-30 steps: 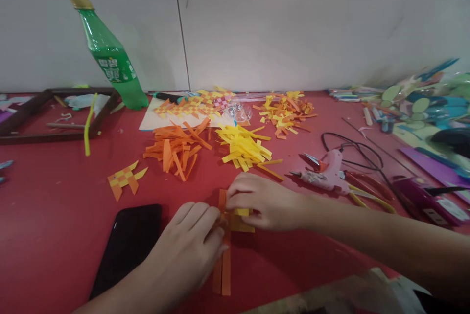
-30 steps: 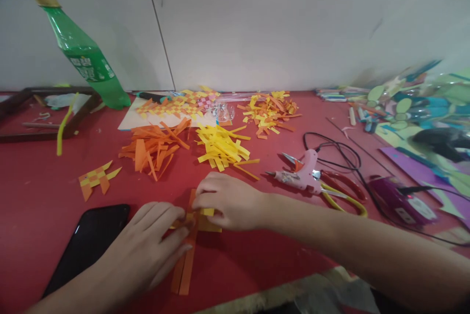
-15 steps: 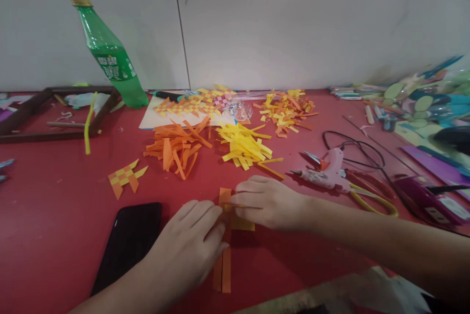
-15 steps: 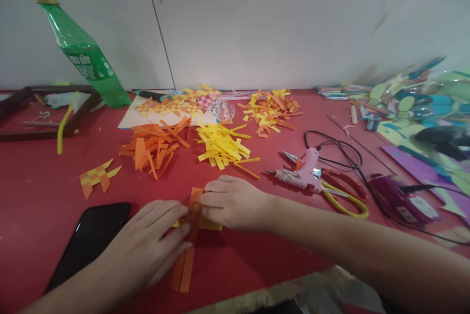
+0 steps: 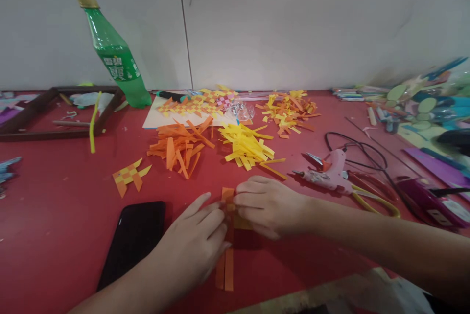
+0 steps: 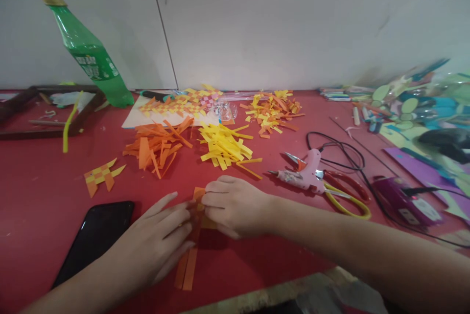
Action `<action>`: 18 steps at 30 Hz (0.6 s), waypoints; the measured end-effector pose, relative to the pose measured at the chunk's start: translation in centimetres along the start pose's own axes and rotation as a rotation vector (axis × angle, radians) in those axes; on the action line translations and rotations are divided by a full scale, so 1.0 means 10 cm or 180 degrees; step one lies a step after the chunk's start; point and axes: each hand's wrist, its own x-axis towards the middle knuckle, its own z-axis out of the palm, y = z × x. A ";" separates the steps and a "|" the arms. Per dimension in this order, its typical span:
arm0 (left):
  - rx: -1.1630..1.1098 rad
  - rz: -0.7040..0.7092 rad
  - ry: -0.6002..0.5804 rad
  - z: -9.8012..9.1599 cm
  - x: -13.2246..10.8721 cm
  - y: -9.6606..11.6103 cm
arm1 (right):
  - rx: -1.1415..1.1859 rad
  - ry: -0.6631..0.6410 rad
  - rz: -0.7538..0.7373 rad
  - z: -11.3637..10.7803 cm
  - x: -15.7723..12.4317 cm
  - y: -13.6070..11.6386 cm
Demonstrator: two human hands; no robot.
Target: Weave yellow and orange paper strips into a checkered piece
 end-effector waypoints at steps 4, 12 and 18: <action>-0.0047 0.0012 0.0004 0.00 -0.01 0.00 | 0.0276 -0.0038 0.0049 -0.01 0.00 -0.02; -0.0076 -0.0019 -0.0007 -0.01 0.00 0.00 | 0.0136 0.0014 0.0295 0.07 0.02 -0.09; -0.0014 -0.0008 0.0085 0.01 0.00 0.01 | 0.0156 0.0242 0.0326 0.10 -0.02 -0.08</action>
